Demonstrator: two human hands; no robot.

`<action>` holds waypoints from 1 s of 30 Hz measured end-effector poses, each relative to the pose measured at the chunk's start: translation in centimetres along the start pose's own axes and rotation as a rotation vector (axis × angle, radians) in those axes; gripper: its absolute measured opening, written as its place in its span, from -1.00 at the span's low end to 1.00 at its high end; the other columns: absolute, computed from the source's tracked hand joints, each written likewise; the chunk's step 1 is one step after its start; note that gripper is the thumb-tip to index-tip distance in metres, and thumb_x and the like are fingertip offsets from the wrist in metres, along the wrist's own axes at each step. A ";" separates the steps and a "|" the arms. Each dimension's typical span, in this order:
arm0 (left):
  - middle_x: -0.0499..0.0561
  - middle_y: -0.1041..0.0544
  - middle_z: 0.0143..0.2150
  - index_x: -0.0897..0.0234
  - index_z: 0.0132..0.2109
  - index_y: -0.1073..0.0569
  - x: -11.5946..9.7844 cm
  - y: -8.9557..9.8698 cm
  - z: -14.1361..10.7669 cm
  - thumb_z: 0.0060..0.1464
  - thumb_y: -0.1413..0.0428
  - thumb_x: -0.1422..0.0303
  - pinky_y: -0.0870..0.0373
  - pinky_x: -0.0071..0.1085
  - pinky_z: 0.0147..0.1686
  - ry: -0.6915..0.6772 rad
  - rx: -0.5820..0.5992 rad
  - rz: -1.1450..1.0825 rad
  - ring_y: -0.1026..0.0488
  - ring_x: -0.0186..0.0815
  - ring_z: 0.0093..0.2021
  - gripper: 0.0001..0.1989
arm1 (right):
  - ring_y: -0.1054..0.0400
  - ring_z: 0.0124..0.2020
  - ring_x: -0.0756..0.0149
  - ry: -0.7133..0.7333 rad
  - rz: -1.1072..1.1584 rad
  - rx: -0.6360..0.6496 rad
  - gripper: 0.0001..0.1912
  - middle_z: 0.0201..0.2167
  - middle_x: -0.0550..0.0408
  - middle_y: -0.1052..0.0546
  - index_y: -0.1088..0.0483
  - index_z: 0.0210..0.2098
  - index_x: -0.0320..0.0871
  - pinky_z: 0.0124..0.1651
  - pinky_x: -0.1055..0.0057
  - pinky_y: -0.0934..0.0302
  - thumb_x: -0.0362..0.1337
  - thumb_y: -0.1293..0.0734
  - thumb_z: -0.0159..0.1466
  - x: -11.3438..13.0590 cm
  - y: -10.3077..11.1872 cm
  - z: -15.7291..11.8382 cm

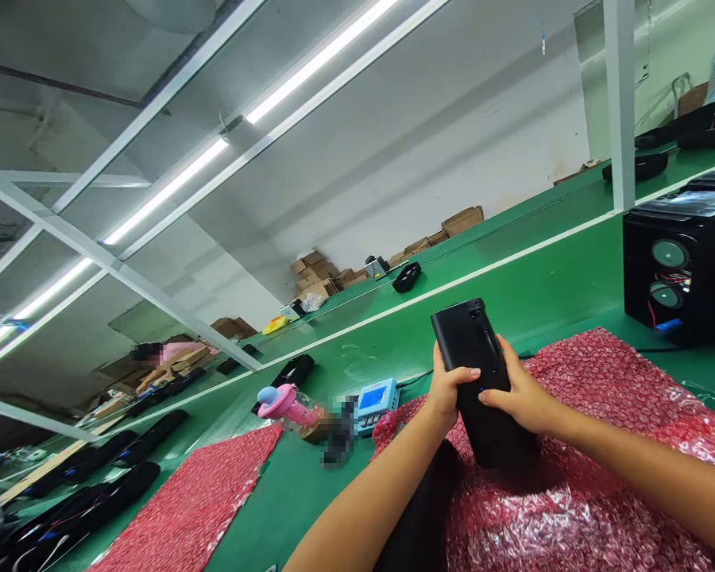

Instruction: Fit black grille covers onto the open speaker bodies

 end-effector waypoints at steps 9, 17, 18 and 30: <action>0.00 -0.53 -0.18 0.18 0.23 -0.10 -0.2 -0.3 -0.5 -0.42 -0.20 0.56 -0.43 -0.25 -0.22 -0.053 0.017 -0.035 -0.46 -0.22 -0.27 -0.03 | 0.10 0.32 0.00 0.061 -0.065 -0.024 0.15 0.35 -0.12 0.17 0.51 0.33 -0.13 0.30 0.01 -0.02 -0.09 -0.36 0.03 -0.3 -0.3 -0.6; -0.01 -0.54 -0.24 0.18 0.23 -0.07 -0.2 -0.5 -0.6 -0.42 -0.19 0.57 -0.45 -0.26 -0.27 -0.039 0.028 -0.083 -0.47 -0.23 -0.32 -0.03 | 0.12 0.33 -0.03 0.018 -0.017 -0.019 0.19 0.35 -0.11 0.18 0.53 0.32 -0.11 0.28 0.03 -0.07 -0.07 -0.38 0.00 0.1 -0.7 -1.0; -0.02 -0.54 -0.24 0.18 0.22 -0.09 -0.3 -0.5 -0.6 -0.42 -0.19 0.57 -0.45 -0.27 -0.27 -0.043 0.028 -0.083 -0.47 -0.24 -0.33 -0.04 | 0.11 0.32 -0.03 0.013 -0.006 -0.026 0.19 0.35 -0.11 0.18 0.53 0.32 -0.10 0.27 0.03 -0.08 -0.07 -0.38 0.00 0.1 -0.7 -1.1; -0.02 -0.52 -0.22 0.16 0.22 -0.10 -0.5 -0.5 -0.8 -0.47 -0.21 0.57 -0.43 -0.24 -0.22 -0.024 0.023 -0.072 -0.46 -0.21 -0.29 -0.01 | 0.18 0.35 0.10 0.069 -0.081 -0.039 0.13 0.36 -0.06 0.21 0.53 0.33 -0.10 0.36 0.11 0.12 -0.07 -0.36 0.08 -0.1 -0.6 -1.4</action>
Point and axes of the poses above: each hand's wrist, its own z-axis towards the middle knuckle, its own y-axis out of the back of the hand, x = y × z, the point moved 7 cm from there along z, towards the middle knuckle
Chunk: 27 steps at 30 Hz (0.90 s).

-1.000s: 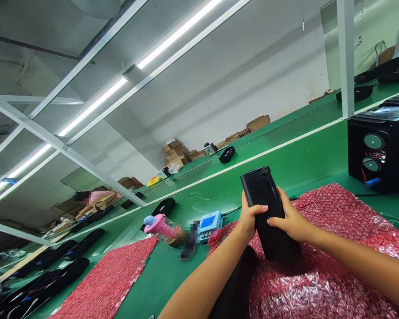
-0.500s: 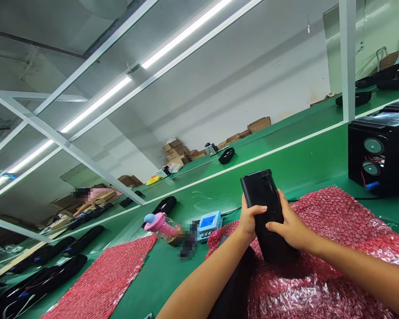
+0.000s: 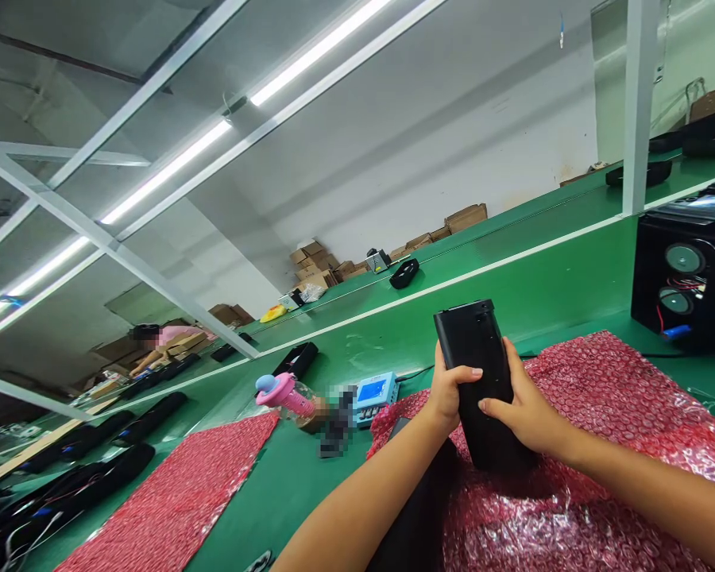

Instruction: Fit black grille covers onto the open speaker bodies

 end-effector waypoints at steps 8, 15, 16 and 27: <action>-0.02 -0.52 -0.21 0.16 0.22 -0.10 0.1 0.1 -0.1 -0.49 -0.20 0.56 -0.42 -0.22 -0.22 0.004 -0.034 -0.003 -0.46 -0.19 -0.29 0.01 | 0.16 0.35 0.09 0.001 0.002 0.025 0.12 0.37 -0.04 0.22 0.53 0.33 -0.05 0.34 0.11 0.05 -0.08 -0.36 0.10 -0.1 0.0 0.0; -0.01 -0.52 -0.22 0.19 0.22 -0.10 0.1 0.1 -0.3 -0.44 -0.19 0.56 -0.42 -0.25 -0.26 -0.020 -0.042 -0.013 -0.46 -0.20 -0.31 -0.03 | 0.08 0.32 0.03 -0.041 0.057 0.059 0.19 0.36 -0.10 0.17 0.57 0.32 -0.11 0.29 0.09 -0.06 -0.05 -0.38 0.05 0.1 -0.3 0.1; 0.00 -0.53 -0.22 0.19 0.23 -0.10 0.1 0.1 -0.3 -0.44 -0.19 0.56 -0.43 -0.25 -0.26 -0.018 -0.043 -0.016 -0.46 -0.20 -0.31 -0.03 | 0.08 0.32 0.03 -0.045 0.066 0.059 0.19 0.36 -0.10 0.17 0.58 0.32 -0.10 0.28 0.09 -0.08 -0.06 -0.37 0.05 0.1 -0.3 0.1; -0.01 -0.53 -0.23 0.20 0.20 -0.13 0.2 0.3 0.0 -0.45 -0.19 0.56 -0.43 -0.25 -0.24 -0.017 -0.073 -0.002 -0.46 -0.21 -0.31 -0.05 | 0.14 0.34 0.07 -0.013 0.049 0.068 0.16 0.37 -0.08 0.20 0.57 0.32 -0.09 0.32 0.07 0.02 -0.08 -0.36 0.06 0.4 -0.3 0.3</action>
Point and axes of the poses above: each hand's wrist, its own z-axis towards the middle knuckle, its own y-axis out of the back of the hand, x = y × z, the point moved 7 cm from there along z, towards the middle knuckle
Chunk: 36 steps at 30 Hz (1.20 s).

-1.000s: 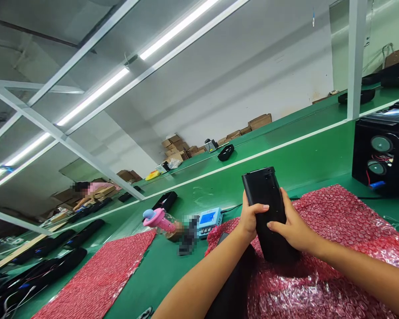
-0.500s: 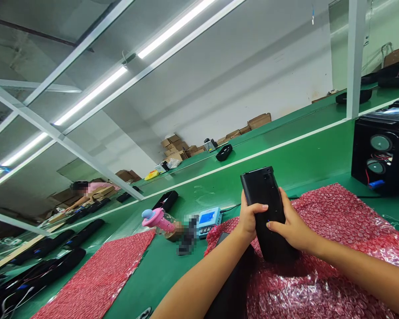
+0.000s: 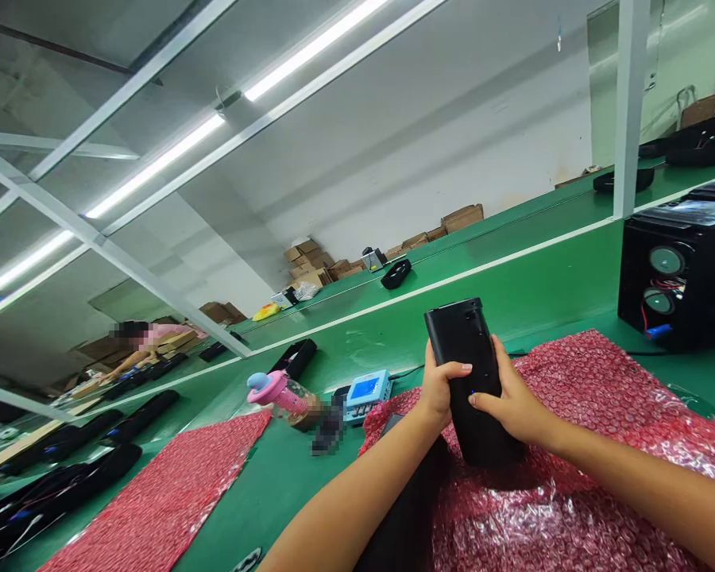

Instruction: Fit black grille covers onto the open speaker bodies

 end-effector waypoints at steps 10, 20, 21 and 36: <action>-0.01 -0.52 -0.22 0.19 0.22 -0.11 0.1 0.2 0.2 -0.44 -0.20 0.56 -0.43 -0.25 -0.25 -0.014 -0.003 0.000 -0.47 -0.20 -0.30 -0.04 | 0.18 0.35 0.07 -0.009 0.063 -0.009 0.18 0.36 -0.09 0.22 0.55 0.31 -0.09 0.30 0.06 -0.02 -0.11 -0.38 0.02 0.0 -0.2 0.0; 0.01 -0.53 -0.21 0.19 0.22 -0.11 0.2 0.4 0.3 -0.43 -0.19 0.57 -0.44 -0.21 -0.23 0.005 -0.009 0.010 -0.47 -0.18 -0.28 -0.04 | 0.12 0.33 0.08 -0.020 0.077 -0.016 0.20 0.36 -0.09 0.22 0.56 0.31 -0.13 0.33 0.09 0.03 -0.10 -0.38 0.00 0.2 -0.3 0.1; 0.01 -0.53 -0.21 0.19 0.22 -0.11 0.2 0.4 0.3 -0.43 -0.19 0.57 -0.44 -0.21 -0.24 0.008 -0.009 0.009 -0.47 -0.18 -0.28 -0.04 | 0.12 0.33 0.09 -0.019 0.077 -0.018 0.20 0.36 -0.09 0.22 0.55 0.31 -0.14 0.32 0.10 0.02 -0.10 -0.38 0.00 0.2 -0.3 0.1; 0.00 -0.53 -0.22 0.23 0.14 -0.19 -0.2 0.0 0.4 -0.43 -0.19 0.57 -0.44 -0.28 -0.26 -0.016 0.023 0.022 -0.47 -0.22 -0.30 -0.14 | 0.11 0.33 0.14 0.013 0.043 -0.018 0.15 0.36 -0.13 0.20 0.56 0.32 -0.17 0.32 0.13 0.02 -0.14 -0.34 0.05 0.3 -0.2 0.1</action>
Point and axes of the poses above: each hand's wrist, its own z-axis towards the middle knuckle, its own y-axis out of the back of the hand, x = y × z, the point moved 7 cm from there along z, towards the middle knuckle
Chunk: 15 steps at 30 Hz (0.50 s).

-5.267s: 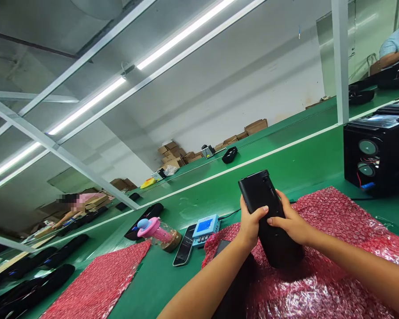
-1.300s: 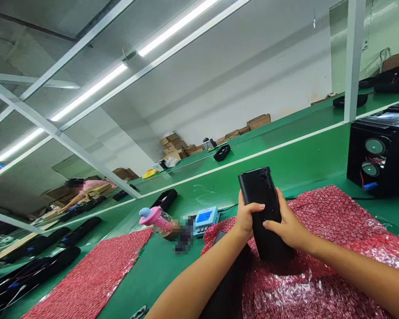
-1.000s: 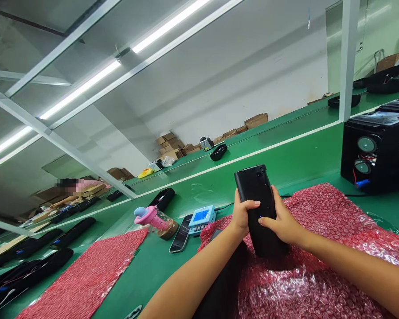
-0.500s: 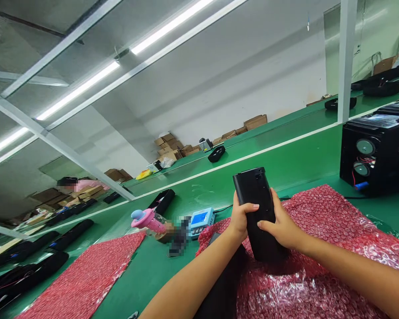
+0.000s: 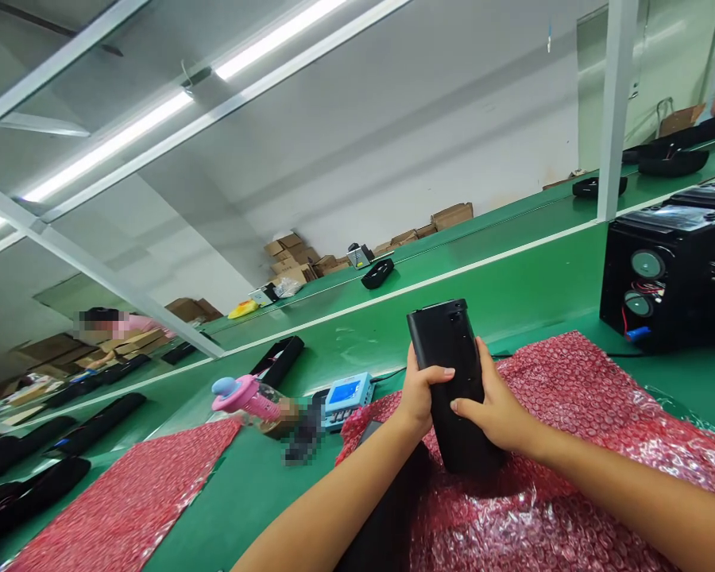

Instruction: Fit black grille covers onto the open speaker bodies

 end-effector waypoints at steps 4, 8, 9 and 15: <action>0.00 -0.54 -0.22 0.21 0.16 -0.17 -0.1 0.0 0.0 -0.44 -0.20 0.57 -0.45 -0.28 -0.27 0.018 -0.020 -0.004 -0.47 -0.22 -0.31 -0.11 | 0.11 0.33 0.13 -0.001 -0.005 0.006 0.15 0.36 -0.12 0.22 0.55 0.32 -0.17 0.32 0.13 0.02 -0.15 -0.35 0.04 0.3 -0.1 0.0; -0.01 -0.54 -0.23 0.22 0.16 -0.18 -0.3 -0.2 -0.2 -0.44 -0.20 0.57 -0.45 -0.30 -0.29 0.012 -0.013 0.001 -0.46 -0.24 -0.32 -0.12 | 0.11 0.33 0.10 -0.017 0.007 -0.001 0.15 0.35 -0.12 0.18 0.55 0.32 -0.15 0.33 0.09 0.05 -0.15 -0.35 0.04 0.1 0.0 -0.1; -0.02 -0.54 -0.24 0.21 0.16 -0.18 -0.3 -0.2 -0.2 -0.44 -0.20 0.57 -0.45 -0.31 -0.29 0.009 -0.015 0.002 -0.46 -0.25 -0.32 -0.11 | 0.11 0.33 0.09 -0.019 0.013 -0.003 0.15 0.34 -0.13 0.16 0.55 0.32 -0.15 0.33 0.07 0.05 -0.15 -0.35 0.04 0.0 0.0 -0.1; -0.03 -0.53 -0.24 0.20 0.17 -0.16 -0.2 -0.1 -0.2 -0.44 -0.20 0.58 -0.45 -0.30 -0.29 0.011 -0.021 -0.006 -0.46 -0.26 -0.34 -0.09 | 0.04 0.30 0.08 -0.002 0.015 0.003 0.10 0.33 -0.11 0.09 0.49 0.32 -0.10 0.31 0.04 0.00 -0.19 -0.36 0.05 0.1 0.0 -0.1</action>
Point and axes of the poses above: each hand's wrist, its own z-axis towards the middle knuckle, its own y-axis out of the back of the hand, x = y × z, the point moved 7 cm from there along z, towards the middle knuckle
